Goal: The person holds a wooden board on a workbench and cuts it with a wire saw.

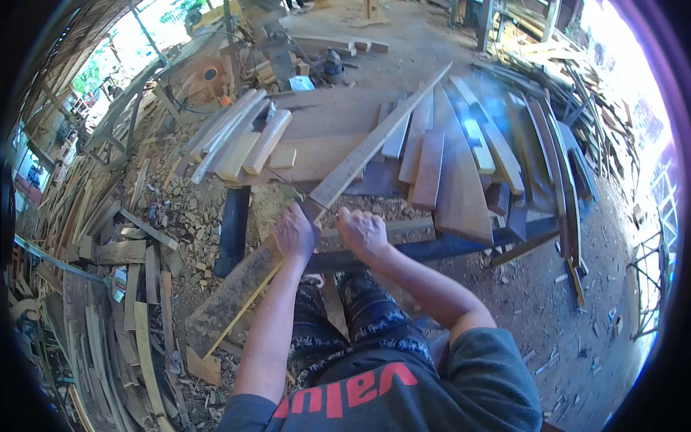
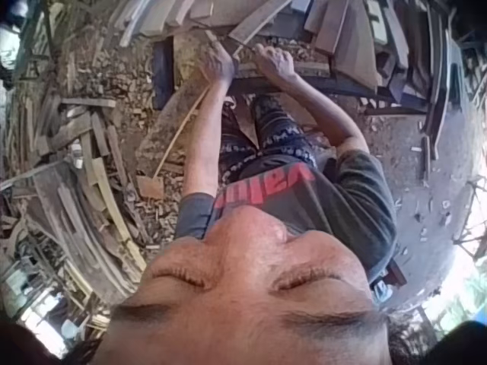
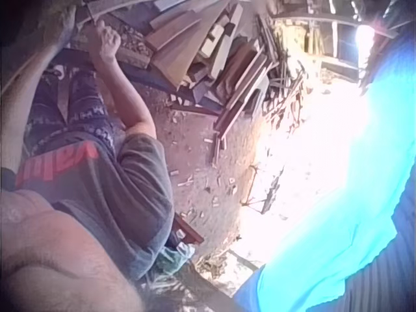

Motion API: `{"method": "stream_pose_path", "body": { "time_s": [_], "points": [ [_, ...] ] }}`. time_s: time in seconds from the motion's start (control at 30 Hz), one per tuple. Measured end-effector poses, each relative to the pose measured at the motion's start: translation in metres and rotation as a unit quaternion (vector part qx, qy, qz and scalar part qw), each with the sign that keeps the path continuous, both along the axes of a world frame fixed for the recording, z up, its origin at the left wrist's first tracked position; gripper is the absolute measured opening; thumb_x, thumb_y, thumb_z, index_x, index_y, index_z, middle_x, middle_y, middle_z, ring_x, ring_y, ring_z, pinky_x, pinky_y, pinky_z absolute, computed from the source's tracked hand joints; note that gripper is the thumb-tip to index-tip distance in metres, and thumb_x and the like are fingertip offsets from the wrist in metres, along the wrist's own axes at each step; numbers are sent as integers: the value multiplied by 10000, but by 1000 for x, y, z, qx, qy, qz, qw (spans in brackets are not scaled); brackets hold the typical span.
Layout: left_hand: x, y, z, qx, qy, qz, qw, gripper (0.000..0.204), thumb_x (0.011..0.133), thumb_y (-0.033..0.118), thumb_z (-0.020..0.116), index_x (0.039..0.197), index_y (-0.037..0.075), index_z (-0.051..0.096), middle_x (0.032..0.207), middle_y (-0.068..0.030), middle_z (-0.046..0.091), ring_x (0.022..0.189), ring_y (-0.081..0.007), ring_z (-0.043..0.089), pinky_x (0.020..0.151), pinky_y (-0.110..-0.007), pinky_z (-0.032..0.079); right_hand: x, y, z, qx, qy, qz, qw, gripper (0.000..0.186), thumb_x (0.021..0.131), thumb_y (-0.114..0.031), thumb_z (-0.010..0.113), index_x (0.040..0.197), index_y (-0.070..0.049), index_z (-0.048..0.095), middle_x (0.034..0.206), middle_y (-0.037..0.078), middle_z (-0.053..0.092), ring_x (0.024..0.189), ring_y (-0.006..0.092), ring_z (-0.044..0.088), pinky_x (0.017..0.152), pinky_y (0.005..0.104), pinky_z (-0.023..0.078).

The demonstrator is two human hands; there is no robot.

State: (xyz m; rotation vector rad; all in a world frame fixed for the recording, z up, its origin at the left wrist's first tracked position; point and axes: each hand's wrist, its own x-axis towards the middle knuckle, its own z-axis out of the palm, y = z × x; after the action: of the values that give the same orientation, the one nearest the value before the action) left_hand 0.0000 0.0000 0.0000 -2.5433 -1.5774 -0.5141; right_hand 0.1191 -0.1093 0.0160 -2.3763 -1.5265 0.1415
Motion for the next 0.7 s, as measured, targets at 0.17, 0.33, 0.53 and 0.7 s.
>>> {"method": "stream_pose_path", "body": {
  "time_s": [0.17,0.33,0.53,0.7],
  "points": [
    [-5,-28,14,-66,-7,-1,998,510,732,311,748,1122,54,545,1057,-134,651,1035,-303,637,938,-500,436,4,-76,3,22,-29,27,999,195,945,-287,533,920,-95,556,798,142,664,802,332,680,703,479,527],
    [2,-20,10,-63,-5,2,998,479,726,299,758,1084,53,556,1040,-134,652,1006,-310,639,881,-491,473,4,-57,-4,14,-34,17,999,136,915,-216,549,921,-80,552,826,130,671,793,304,686,695,448,537],
    [-2,-20,10,-71,8,1,997,452,743,326,748,1057,60,563,1043,-130,644,971,-303,646,894,-481,445,-1,-26,-7,25,-58,39,997,127,903,-197,553,926,-72,548,807,132,665,784,304,689,669,420,542],
    [1,-23,16,-61,32,27,997,474,730,330,761,1065,63,559,1044,-122,649,993,-288,649,903,-476,453,6,-85,-5,13,-25,26,999,156,921,-228,548,932,-73,539,799,149,663,784,324,683,690,467,534]
  ]
}}
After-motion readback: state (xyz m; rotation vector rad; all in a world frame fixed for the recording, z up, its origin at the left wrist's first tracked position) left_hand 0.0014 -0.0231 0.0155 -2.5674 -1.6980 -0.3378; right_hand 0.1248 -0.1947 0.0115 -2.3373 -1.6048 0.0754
